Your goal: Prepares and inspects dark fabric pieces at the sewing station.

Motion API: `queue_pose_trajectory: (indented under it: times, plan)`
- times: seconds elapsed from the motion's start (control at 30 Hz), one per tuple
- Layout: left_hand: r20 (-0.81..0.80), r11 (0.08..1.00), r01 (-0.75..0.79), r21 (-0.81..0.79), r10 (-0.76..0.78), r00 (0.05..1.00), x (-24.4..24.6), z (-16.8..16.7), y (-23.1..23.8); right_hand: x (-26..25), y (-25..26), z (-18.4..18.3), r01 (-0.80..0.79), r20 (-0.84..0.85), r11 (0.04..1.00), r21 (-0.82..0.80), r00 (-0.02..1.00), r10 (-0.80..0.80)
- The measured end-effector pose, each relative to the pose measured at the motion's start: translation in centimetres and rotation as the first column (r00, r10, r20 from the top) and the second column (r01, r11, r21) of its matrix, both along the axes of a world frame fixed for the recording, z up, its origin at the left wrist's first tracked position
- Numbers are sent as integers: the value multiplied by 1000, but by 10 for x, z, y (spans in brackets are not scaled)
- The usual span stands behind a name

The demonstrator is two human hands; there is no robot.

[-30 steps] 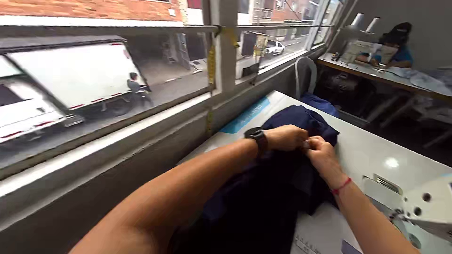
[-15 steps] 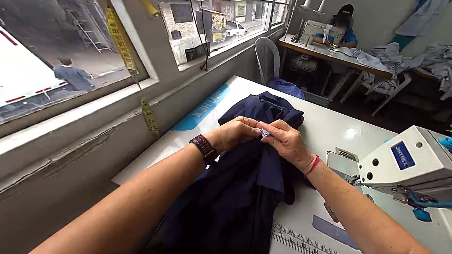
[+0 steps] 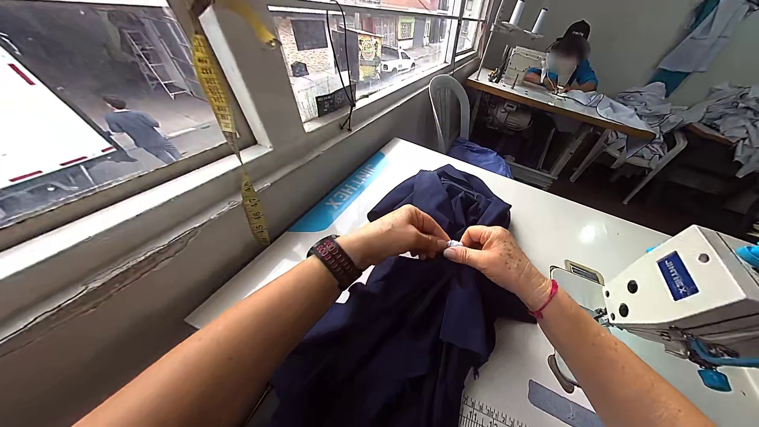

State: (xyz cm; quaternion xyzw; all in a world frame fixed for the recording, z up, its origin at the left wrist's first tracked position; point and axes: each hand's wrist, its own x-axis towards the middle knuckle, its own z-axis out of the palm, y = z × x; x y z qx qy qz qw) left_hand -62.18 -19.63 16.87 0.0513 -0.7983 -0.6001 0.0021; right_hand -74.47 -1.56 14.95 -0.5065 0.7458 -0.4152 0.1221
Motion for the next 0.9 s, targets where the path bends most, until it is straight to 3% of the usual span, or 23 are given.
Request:
queue_pose_trajectory:
  times: [0.07,0.17,0.3,0.37,0.47,0.5,0.57,0.63,0.7,0.73,0.8,0.83,0.9]
  plan:
    - [-113,978,-85,-191,64,992,-3,-1,0,-10,2,12,-129,-19,987,98,991,132]
    - [-398,861,-209,-463,9,917,-4,-13,-7,-17,4,18,-276,-145,952,133,945,294]
    - [-542,799,-372,-472,70,837,9,-27,-35,-35,22,12,-376,-475,924,69,802,362]
    - [-542,738,-508,-445,230,809,20,-42,-56,-43,40,-5,-294,-543,951,98,784,299]
    - [-345,660,-607,-442,500,794,47,-71,-84,-47,77,-44,-129,-348,938,323,905,245]
    - [-295,669,-605,-431,530,795,50,-73,-90,-50,80,-49,-100,-309,948,303,930,197]
    - [-276,738,-547,-394,473,837,48,-73,-68,-42,82,-54,-38,-226,978,204,970,85]
    - [-309,824,-441,-357,341,888,35,-64,-35,-33,73,-49,26,-18,977,212,1000,-23]
    - [-189,859,-330,-391,276,942,16,-44,-8,-25,61,-43,65,60,975,211,995,-80]
    - [-11,867,-218,-447,239,971,7,-33,1,-21,58,-39,78,36,974,214,996,-87]
    - [321,850,44,-525,151,935,-12,-21,11,-14,61,-35,98,-120,974,203,990,-74]
    - [392,842,127,-524,107,914,-16,-21,13,-12,64,-36,104,-236,980,170,970,-62]
    - [349,900,149,-410,4,937,-12,-25,12,-11,73,-41,94,-438,992,87,898,-46]
